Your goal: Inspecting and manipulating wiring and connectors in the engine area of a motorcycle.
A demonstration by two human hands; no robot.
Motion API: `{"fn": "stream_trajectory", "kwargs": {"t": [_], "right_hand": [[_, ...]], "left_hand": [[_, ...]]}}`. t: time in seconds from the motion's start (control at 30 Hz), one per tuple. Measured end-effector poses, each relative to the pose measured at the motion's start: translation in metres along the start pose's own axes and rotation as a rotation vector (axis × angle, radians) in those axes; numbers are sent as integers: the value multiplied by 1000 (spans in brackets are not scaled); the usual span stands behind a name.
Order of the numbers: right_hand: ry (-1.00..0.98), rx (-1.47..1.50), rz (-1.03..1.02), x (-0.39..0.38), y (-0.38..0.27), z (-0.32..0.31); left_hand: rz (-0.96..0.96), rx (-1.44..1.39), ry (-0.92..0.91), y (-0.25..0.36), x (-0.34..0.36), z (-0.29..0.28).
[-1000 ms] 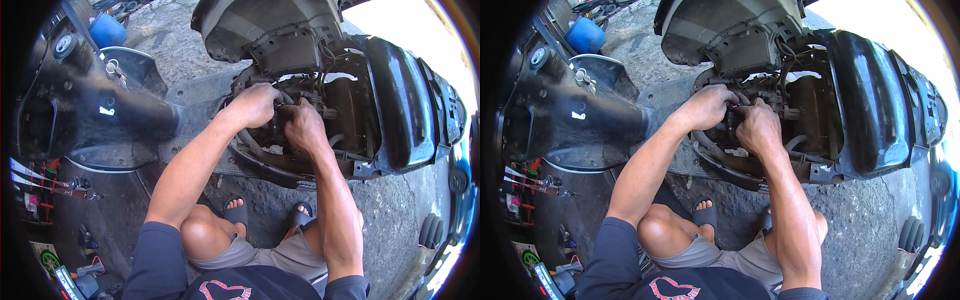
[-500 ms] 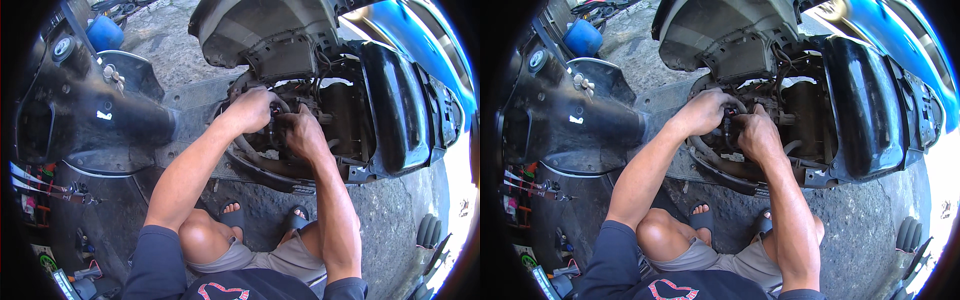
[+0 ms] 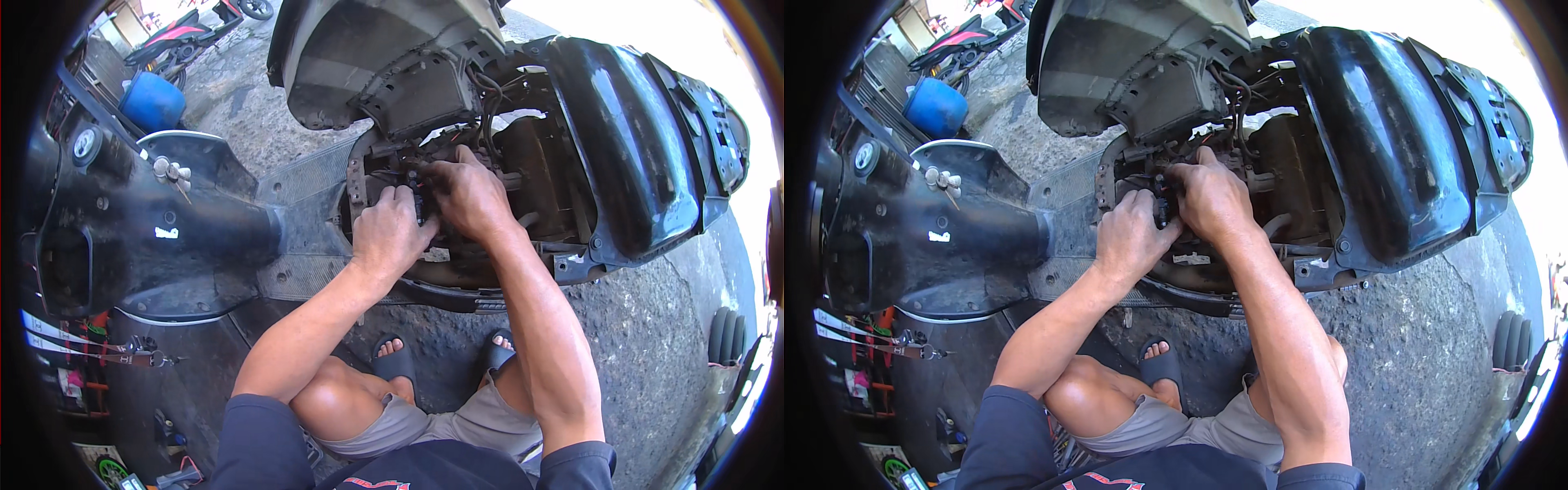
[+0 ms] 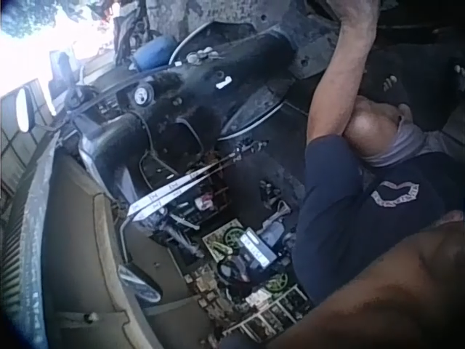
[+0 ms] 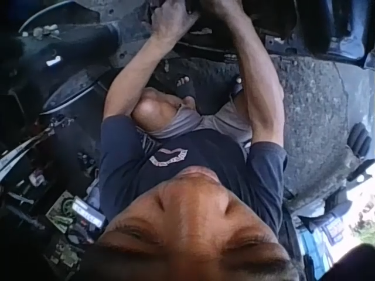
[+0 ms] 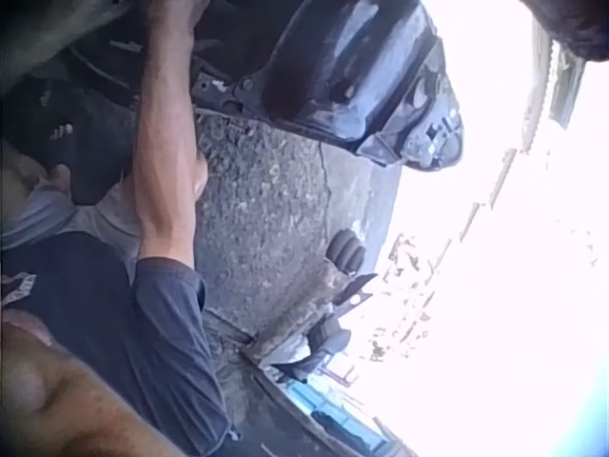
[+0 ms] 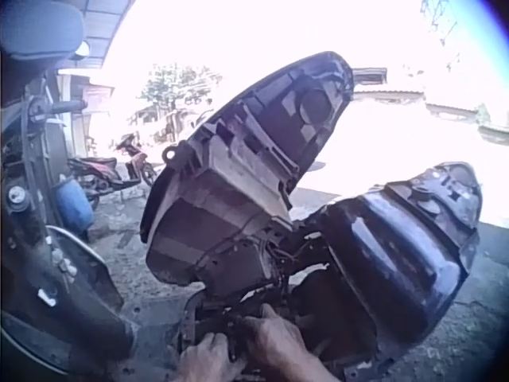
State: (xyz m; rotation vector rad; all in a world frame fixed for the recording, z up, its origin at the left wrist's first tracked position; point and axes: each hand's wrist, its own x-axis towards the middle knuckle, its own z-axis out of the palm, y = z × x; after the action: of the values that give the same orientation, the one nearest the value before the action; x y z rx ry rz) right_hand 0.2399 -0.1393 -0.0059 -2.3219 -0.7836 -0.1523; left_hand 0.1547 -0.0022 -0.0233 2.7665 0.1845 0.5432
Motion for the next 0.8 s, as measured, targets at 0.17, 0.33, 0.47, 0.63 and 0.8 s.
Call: {"fn": "stream_trajectory", "kwargs": {"t": [0.17,0.33,0.47,0.63,0.8], "right_hand": [[-5,-78,1,1,4,4],[-16,-102,-7,3,7,9],[0,-94,-4,3,11,12],[7,-118,-12,4,12,14],[6,-105,-9,5,10,12]], "left_hand": [[33,-101,111,-4,0,11],[5,-238,100,-7,0,12],[-29,-369,52,-8,3,5],[-77,-433,0,-14,5,-1],[-92,-399,10,-16,-8,-1]]}}
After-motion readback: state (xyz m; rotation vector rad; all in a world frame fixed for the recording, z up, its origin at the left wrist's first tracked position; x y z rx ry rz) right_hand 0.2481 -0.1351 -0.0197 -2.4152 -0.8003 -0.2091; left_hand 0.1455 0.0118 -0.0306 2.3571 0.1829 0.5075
